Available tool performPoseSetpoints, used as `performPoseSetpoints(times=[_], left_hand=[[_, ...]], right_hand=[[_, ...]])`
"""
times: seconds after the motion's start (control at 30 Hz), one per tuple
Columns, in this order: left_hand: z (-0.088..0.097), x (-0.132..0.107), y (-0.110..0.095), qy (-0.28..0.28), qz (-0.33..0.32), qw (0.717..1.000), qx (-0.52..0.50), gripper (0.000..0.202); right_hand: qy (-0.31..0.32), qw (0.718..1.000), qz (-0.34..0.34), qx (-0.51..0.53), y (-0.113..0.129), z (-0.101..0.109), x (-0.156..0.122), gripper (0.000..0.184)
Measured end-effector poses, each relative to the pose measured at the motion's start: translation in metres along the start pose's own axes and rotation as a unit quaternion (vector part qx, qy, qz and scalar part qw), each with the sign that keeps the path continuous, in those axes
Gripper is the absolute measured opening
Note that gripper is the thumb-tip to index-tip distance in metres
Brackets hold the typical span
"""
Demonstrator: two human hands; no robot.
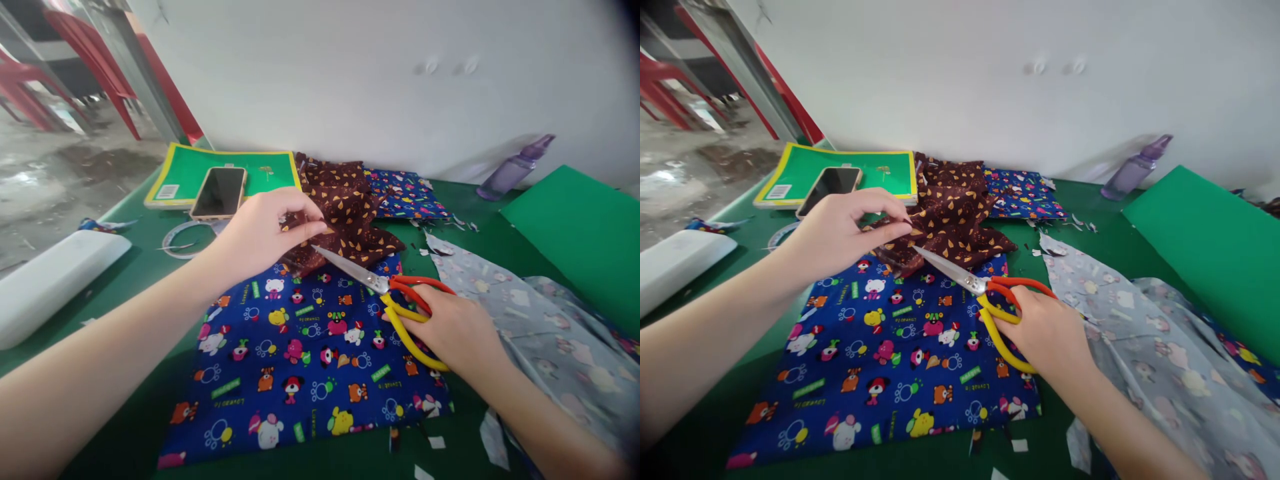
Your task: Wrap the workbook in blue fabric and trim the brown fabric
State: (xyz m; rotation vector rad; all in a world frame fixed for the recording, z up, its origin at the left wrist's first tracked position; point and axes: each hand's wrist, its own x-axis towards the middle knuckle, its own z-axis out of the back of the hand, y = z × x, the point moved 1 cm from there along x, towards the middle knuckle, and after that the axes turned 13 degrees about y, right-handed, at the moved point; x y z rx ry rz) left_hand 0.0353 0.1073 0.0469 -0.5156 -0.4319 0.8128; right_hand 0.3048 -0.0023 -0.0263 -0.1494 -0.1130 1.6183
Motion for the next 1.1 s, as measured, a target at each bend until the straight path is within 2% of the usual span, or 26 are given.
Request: performPoseSetpoints(times=[0.1,0.23,0.33,0.4,0.5,0.6,0.73,0.83,0.97,1.1], left_hand=[[-0.004,-0.002,-0.003,0.030,0.031,0.997,-0.068,0.026],[-0.019,-0.002,-0.004,0.171,0.035,0.975,-0.136,0.028],[-0.035,-0.002,-0.002,0.251,0.018,0.961,-0.116,0.023],[-0.044,-0.003,0.001,0.266,0.015,0.961,-0.071,0.021],[-0.051,-0.002,0.005,0.244,0.013,0.970,-0.014,0.020],[-0.054,0.002,0.016,0.198,0.027,0.980,0.012,0.021],[-0.051,0.010,0.035,0.126,0.045,0.990,0.043,0.022],[-0.045,0.012,0.043,0.112,0.076,0.988,0.071,0.025],[-0.037,0.006,0.037,0.133,0.081,0.981,0.116,0.032],[-0.032,-0.001,0.025,0.107,0.092,0.979,0.147,0.034]], right_hand=[[-0.002,0.999,-0.023,0.029,-0.004,0.000,0.003,0.038],[-0.004,0.996,-0.045,0.081,-0.011,-0.002,0.008,0.036],[-0.013,0.990,-0.063,0.127,-0.016,-0.002,0.010,0.030],[-0.021,0.983,-0.066,0.170,-0.017,-0.001,0.010,0.031],[-0.042,0.975,-0.063,0.210,-0.018,0.001,0.008,0.035],[-0.053,0.976,-0.055,0.202,-0.017,0.001,0.007,0.033],[-0.032,0.974,-0.066,0.216,-0.017,0.001,0.007,0.036],[-0.020,0.968,-0.075,0.238,-0.016,0.004,0.007,0.039],[-0.001,0.966,-0.086,0.244,-0.014,0.008,0.006,0.035],[-0.006,0.962,-0.109,0.249,-0.015,0.008,0.006,0.034]])
